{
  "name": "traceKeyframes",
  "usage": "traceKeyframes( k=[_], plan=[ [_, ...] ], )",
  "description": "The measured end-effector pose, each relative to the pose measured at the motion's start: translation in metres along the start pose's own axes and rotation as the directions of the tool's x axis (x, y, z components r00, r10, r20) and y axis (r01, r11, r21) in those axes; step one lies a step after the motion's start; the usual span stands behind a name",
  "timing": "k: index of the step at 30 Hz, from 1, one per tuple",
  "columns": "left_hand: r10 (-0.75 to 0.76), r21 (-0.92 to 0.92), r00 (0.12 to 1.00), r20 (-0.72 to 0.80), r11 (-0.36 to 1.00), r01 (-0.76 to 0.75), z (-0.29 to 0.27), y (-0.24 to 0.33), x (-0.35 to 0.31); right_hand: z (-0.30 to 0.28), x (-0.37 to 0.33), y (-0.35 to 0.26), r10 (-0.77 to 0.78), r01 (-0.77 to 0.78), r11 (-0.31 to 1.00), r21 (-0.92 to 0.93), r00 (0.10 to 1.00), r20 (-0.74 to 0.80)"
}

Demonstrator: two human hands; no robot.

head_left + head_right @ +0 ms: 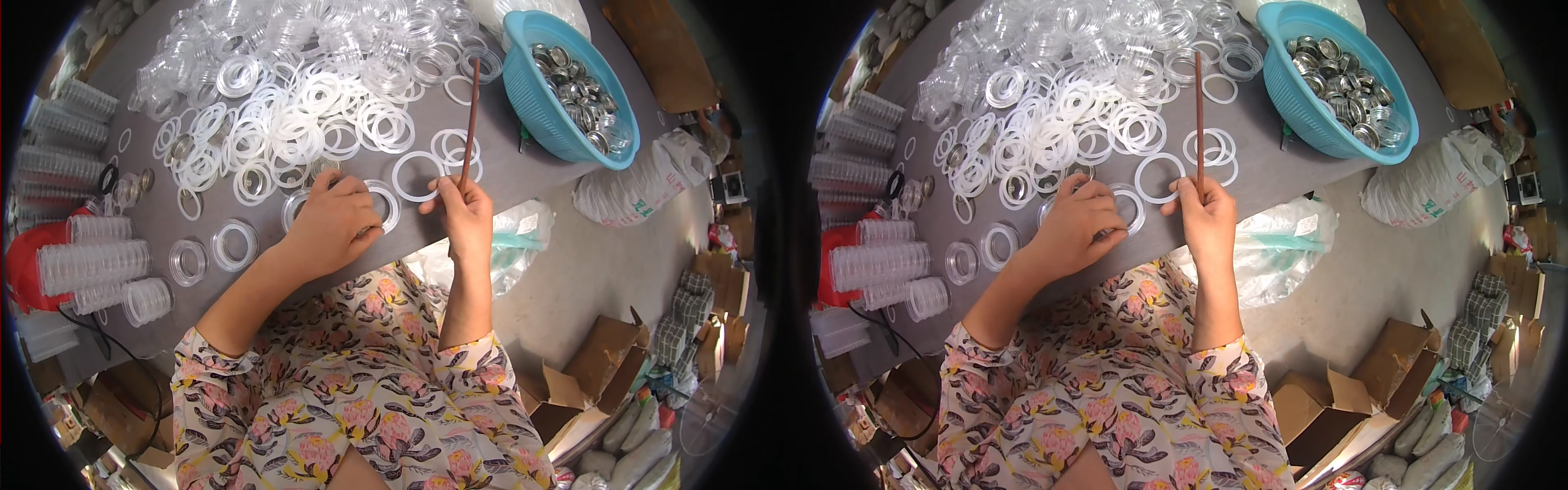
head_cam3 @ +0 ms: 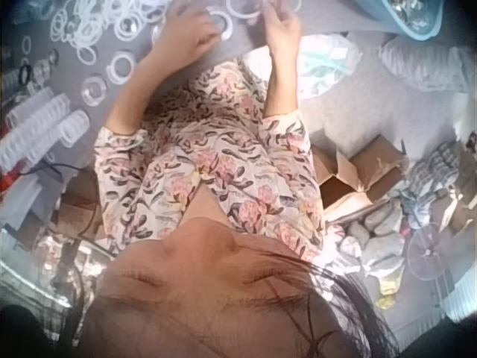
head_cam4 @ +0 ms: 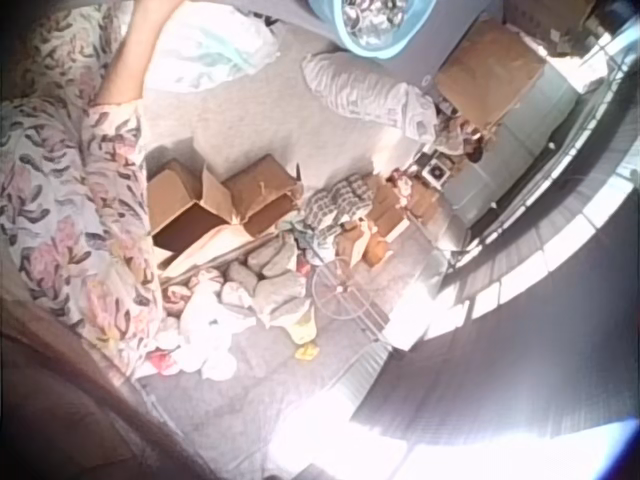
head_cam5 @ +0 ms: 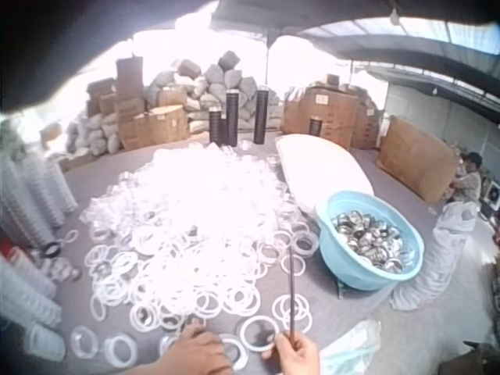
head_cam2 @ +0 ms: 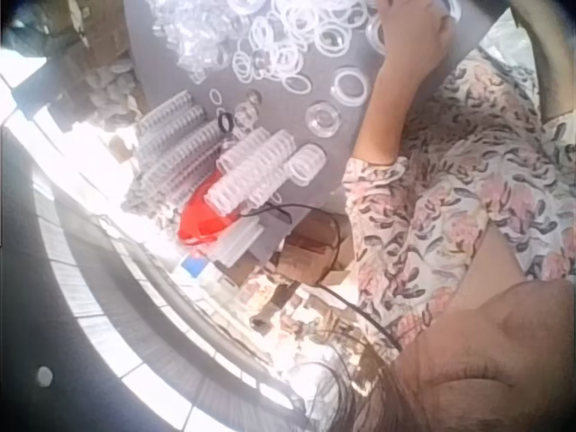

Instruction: The person sits at a table and uses a thin wooden stick to manipulate clear plastic rings. They pick up individual rings and place them into a stack of similar rings, occasionally using the stick to adjust the alignment or position of the rings within the stack. The process is repetitive, involving picking, placing, and adjusting the rings one by one.

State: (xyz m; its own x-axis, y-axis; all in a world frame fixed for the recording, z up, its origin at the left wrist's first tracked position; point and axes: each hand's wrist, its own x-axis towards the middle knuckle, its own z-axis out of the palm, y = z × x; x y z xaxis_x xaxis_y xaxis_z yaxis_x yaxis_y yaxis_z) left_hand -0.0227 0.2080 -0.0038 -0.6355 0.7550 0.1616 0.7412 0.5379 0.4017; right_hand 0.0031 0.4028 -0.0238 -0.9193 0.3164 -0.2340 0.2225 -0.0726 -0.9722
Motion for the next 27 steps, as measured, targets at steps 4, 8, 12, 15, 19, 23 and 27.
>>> traceKeyframes(
  k=[4, 8, 12, 15, 19, 23, 27],
  plan=[
    [-0.1, 0.018, 0.994, 0.05, 0.995, 0.099, -0.002, 0.001, 0.005, -0.006, -0.001, -0.002, 0.091, -0.099, 0.988, 0.117, 0.993, 0.072],
    [-0.172, 0.081, 0.985, 0.016, 0.982, 0.17, 0.002, 0.002, 0.006, -0.001, -0.007, -0.006, 0.11, -0.128, 0.976, 0.174, 0.988, 0.111],
    [-0.173, 0.008, 0.939, -0.296, 0.983, 0.184, -0.001, 0.01, -0.011, 0.012, -0.014, 0.011, 0.017, -0.07, 0.938, 0.338, 0.987, 0.158],
    [-0.263, 0.102, 0.838, -0.478, 0.931, 0.351, -0.002, 0.013, -0.055, 0.033, -0.033, 0.022, -0.06, -0.077, 0.858, 0.507, 0.967, 0.249],
    [-0.474, 0.126, 0.629, -0.616, 0.729, 0.672, 0.007, 0.006, -0.122, 0.07, -0.057, 0.032, -0.095, -0.003, 0.864, 0.504, 0.981, 0.17],
    [-0.595, 0.05, 0.6, -0.535, 0.687, 0.725, 0.01, 0.006, -0.135, 0.105, -0.071, 0.046, -0.162, 0.055, 0.864, 0.5, 0.972, 0.173],
    [-0.586, 0.029, 0.546, -0.599, 0.666, 0.745, 0.022, -0.002, -0.133, 0.133, -0.084, 0.044, -0.174, 0.038, 0.854, 0.519, 0.961, 0.216]
  ],
)
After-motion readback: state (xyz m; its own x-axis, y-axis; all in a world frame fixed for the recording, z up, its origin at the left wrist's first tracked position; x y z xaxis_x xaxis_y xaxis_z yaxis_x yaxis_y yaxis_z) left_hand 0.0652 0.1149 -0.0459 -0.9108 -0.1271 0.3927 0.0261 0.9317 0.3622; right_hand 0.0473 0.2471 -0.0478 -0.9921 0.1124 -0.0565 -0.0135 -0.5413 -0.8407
